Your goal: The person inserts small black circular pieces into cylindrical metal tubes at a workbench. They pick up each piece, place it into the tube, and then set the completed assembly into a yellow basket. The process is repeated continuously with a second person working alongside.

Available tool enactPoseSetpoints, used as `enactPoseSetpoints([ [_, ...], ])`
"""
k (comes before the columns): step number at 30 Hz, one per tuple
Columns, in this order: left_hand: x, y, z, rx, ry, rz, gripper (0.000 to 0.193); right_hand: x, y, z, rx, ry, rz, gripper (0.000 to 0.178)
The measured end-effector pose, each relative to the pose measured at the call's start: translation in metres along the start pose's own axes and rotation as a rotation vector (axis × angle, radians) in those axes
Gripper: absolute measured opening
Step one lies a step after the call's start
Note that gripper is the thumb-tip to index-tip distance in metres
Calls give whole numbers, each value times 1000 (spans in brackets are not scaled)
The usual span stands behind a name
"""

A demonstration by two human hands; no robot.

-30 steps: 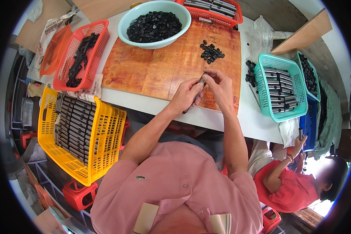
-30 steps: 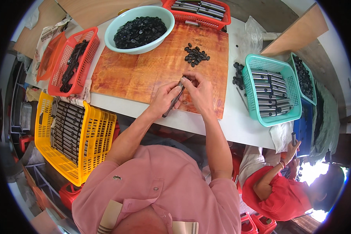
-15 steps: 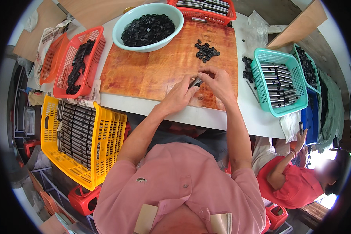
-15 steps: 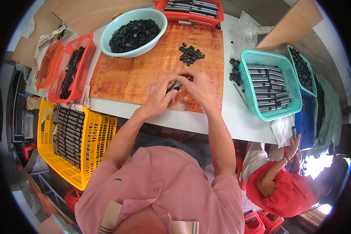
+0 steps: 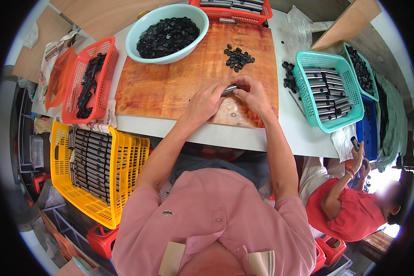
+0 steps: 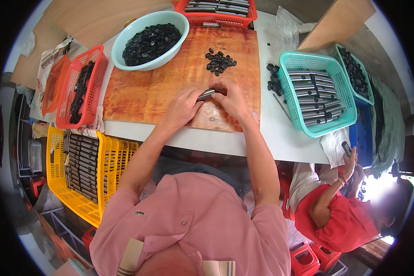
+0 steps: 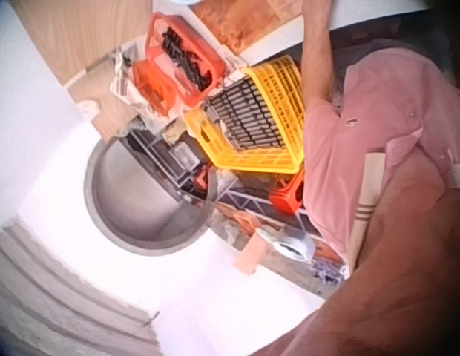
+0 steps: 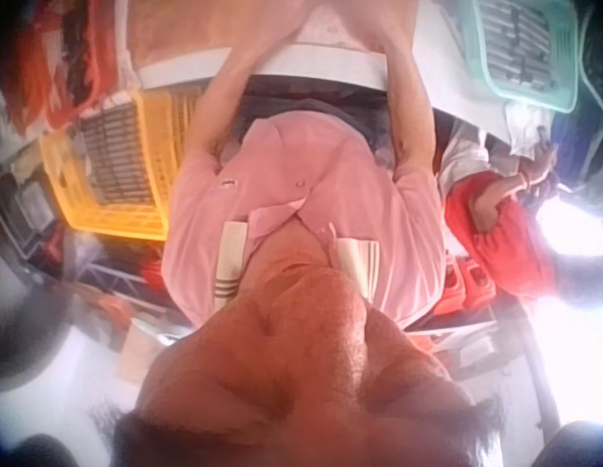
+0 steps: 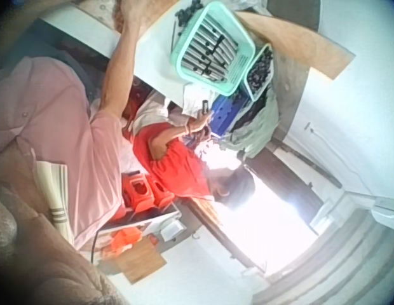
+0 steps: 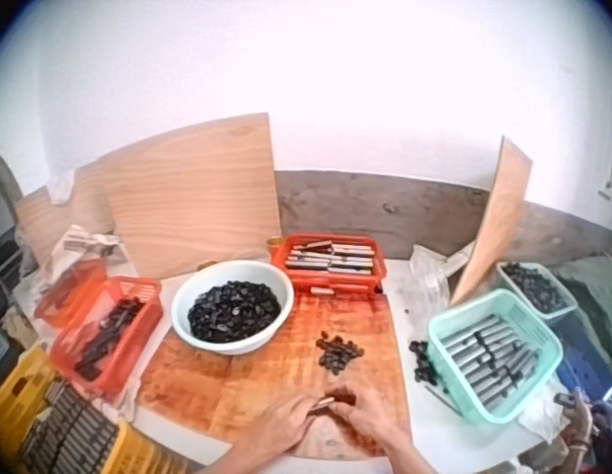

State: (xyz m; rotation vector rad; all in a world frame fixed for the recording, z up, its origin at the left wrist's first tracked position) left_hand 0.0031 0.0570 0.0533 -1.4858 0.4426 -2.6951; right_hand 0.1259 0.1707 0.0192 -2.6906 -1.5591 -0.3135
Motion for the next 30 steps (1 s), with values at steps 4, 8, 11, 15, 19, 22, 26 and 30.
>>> enactPoseSetpoints([
  [4,-2,1,0,-25,-3,0,31,0,2,8,28,-7,0,31],
  [8,-3,-1,-8,42,75,-44,26,-1,3,7,-22,-30,-12,30],
  [11,-2,-2,-11,86,90,-60,23,1,3,6,-26,36,-32,27],
  [15,-2,-4,-12,130,43,-96,22,4,-13,-19,-68,312,-8,19],
  [19,1,-11,-9,111,30,-95,23,-6,-60,-25,-88,652,107,29],
  [22,3,-14,-11,120,79,-117,22,-17,-79,-16,-116,734,108,25],
  [26,3,-14,-15,158,125,-126,23,-17,-73,-17,-78,725,186,24],
  [30,-1,-13,-22,169,160,-105,24,-17,-73,-17,-104,766,211,23],
])
Point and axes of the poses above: each hand's wrist, its own y-axis away from the middle knuckle, its own x-axis out of the back of the hand, z = x × y, the point moved 7 cm from there along -y, towards the middle knuckle, and after that the axes turned 15 degrees about -z, right-handed, at the moved point
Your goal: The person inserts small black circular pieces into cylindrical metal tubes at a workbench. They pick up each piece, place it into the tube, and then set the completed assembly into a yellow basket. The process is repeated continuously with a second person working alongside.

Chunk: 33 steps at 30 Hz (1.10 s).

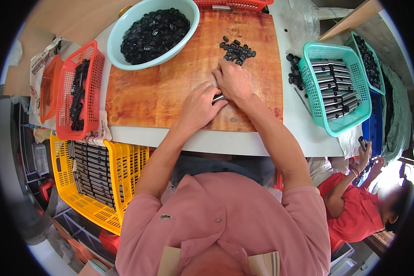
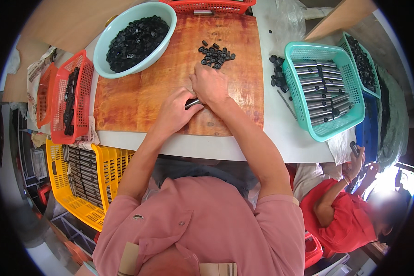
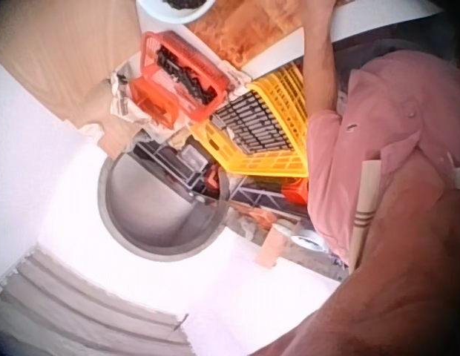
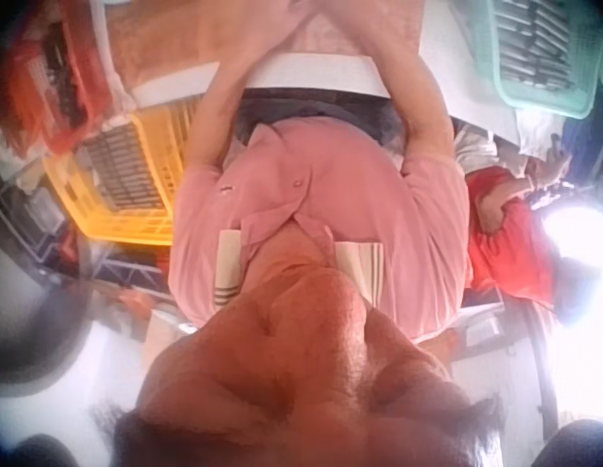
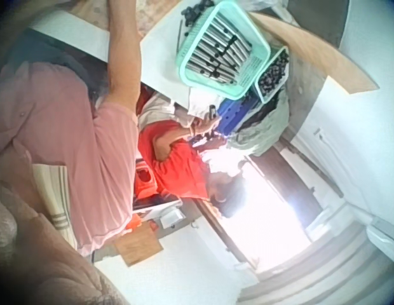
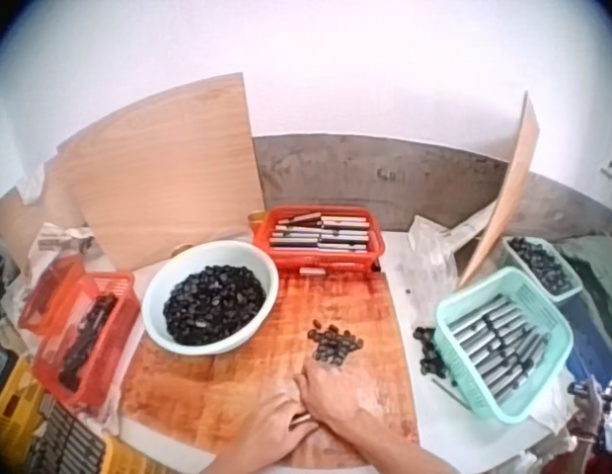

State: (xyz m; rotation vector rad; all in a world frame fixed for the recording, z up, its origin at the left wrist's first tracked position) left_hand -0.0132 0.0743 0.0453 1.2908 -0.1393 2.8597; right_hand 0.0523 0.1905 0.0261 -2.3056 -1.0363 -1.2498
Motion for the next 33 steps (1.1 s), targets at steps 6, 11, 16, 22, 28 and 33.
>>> enactPoseSetpoints([
  [6,-2,3,4,-22,6,4,23,-2,4,-1,-7,5,0,23],
  [11,-10,8,3,5,-15,-9,23,-2,12,-2,-5,20,56,21],
  [16,-1,10,5,4,-65,23,24,4,6,-8,-72,39,19,25],
  [22,-22,13,-28,50,-32,86,23,20,14,6,-3,-498,197,41],
  [28,59,125,-42,328,1080,342,38,-2,5,49,-20,-695,211,44],
  [33,122,271,-75,438,1028,522,49,-11,-7,55,115,-661,202,43],
])
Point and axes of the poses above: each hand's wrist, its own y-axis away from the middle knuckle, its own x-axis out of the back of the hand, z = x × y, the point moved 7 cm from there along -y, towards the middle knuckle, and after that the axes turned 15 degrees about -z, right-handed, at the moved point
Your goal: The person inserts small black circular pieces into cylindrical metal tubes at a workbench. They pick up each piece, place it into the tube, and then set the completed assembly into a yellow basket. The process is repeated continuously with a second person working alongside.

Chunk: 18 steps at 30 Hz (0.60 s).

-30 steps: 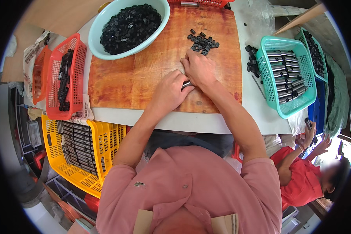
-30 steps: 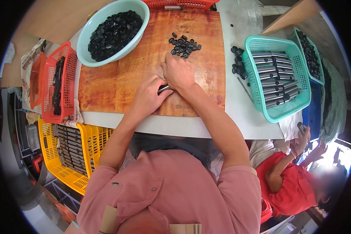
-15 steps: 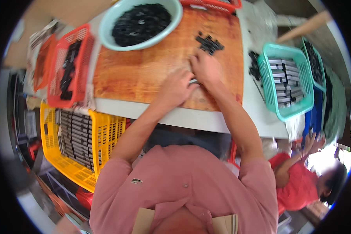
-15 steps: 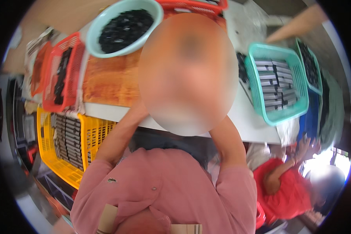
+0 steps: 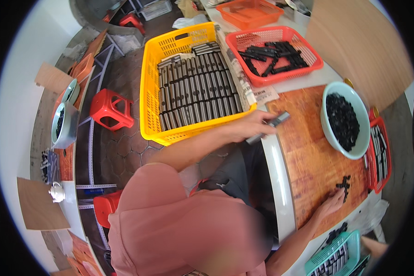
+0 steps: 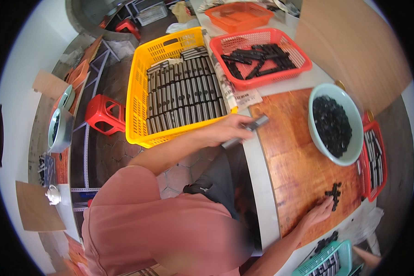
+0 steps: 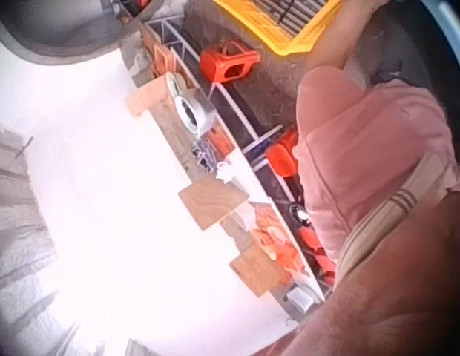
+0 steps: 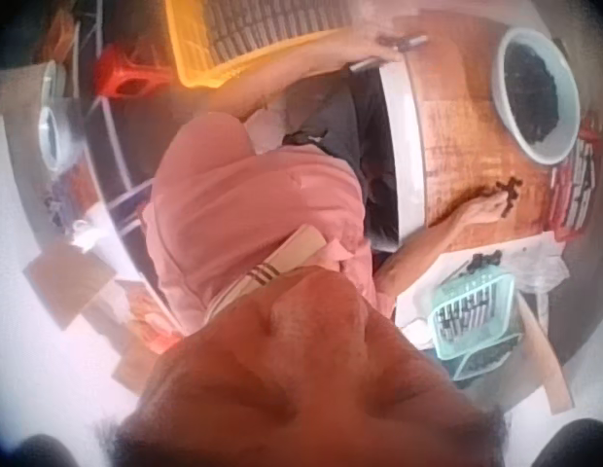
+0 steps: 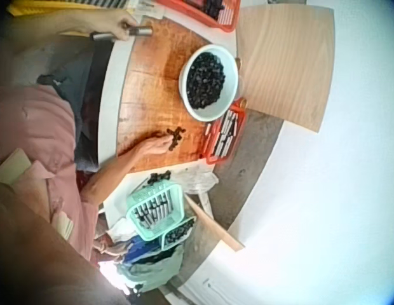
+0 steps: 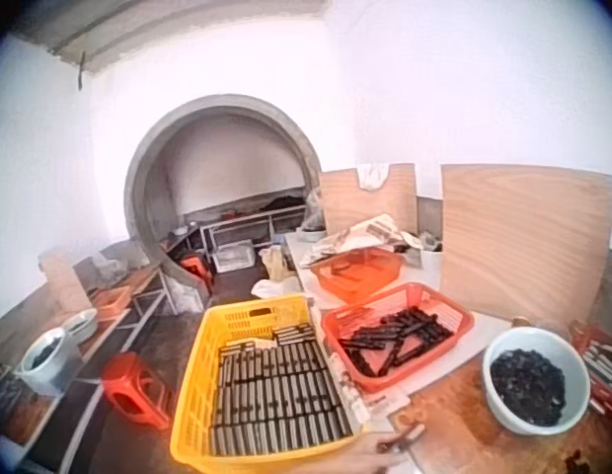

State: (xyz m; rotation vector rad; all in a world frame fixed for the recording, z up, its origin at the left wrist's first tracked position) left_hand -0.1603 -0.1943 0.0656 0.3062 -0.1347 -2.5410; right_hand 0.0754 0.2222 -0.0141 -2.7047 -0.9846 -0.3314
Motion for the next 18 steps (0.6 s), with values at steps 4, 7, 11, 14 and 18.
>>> enactPoseSetpoints([
  [4,109,59,43,-17,-341,411,53,8,1,2,-73,98,36,40],
  [7,199,108,32,208,-490,661,55,0,-2,-17,-48,225,8,42],
  [11,289,151,11,386,-1217,746,44,2,-7,-9,-69,330,-17,42],
  [14,348,173,13,431,-1368,886,35,-8,-4,-16,-75,382,-30,42],
  [18,423,185,11,623,-1557,977,31,-4,-4,-18,-28,491,-39,42],
])
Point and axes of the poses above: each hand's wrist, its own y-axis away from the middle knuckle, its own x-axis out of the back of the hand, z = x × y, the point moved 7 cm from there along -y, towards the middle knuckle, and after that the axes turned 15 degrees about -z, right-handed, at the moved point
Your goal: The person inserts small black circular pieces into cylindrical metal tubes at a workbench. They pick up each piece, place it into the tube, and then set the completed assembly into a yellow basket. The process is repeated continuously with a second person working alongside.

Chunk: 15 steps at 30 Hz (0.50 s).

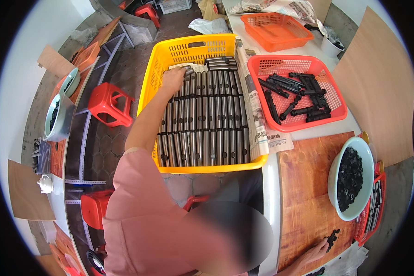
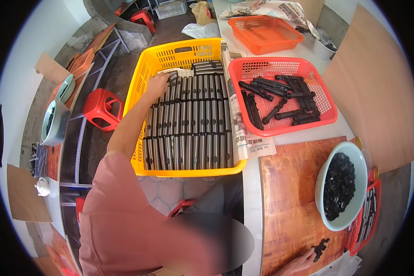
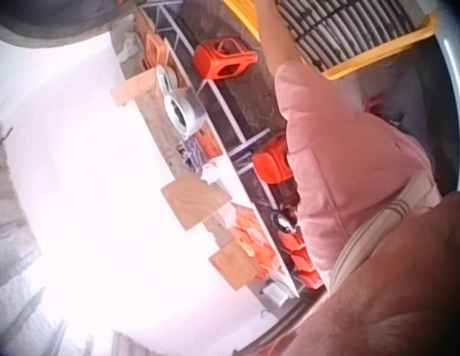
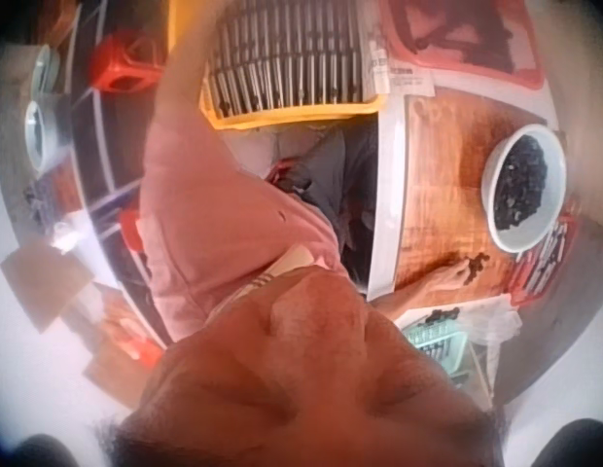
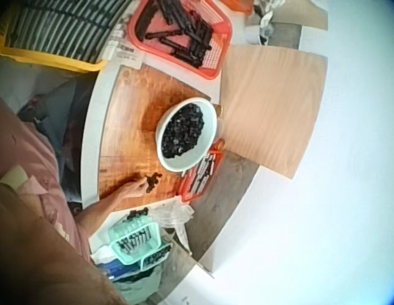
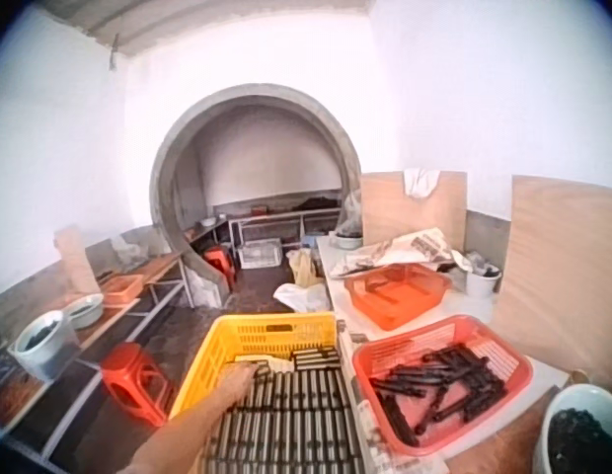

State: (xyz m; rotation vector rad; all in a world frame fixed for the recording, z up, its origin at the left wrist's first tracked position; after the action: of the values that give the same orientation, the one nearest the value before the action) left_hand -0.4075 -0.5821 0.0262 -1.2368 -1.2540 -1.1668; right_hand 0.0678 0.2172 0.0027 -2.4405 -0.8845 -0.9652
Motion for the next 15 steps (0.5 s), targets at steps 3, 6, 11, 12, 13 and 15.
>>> enactPoseSetpoints([
  [3,-9,-40,-31,64,-128,-9,26,0,-7,37,-38,30,22,42],
  [6,-24,-69,-50,152,-243,-104,31,-1,-8,36,-136,41,-24,42],
  [11,-41,-110,-57,95,-256,-83,26,2,-1,-10,3,231,-14,32],
  [12,-43,-116,-59,100,-239,-100,25,2,1,-11,4,243,-1,31],
  [13,-45,-122,-61,106,-222,-119,23,2,1,-11,5,254,10,31],
  [15,-48,-128,-64,124,-176,-165,23,2,2,-12,17,278,15,31],
])
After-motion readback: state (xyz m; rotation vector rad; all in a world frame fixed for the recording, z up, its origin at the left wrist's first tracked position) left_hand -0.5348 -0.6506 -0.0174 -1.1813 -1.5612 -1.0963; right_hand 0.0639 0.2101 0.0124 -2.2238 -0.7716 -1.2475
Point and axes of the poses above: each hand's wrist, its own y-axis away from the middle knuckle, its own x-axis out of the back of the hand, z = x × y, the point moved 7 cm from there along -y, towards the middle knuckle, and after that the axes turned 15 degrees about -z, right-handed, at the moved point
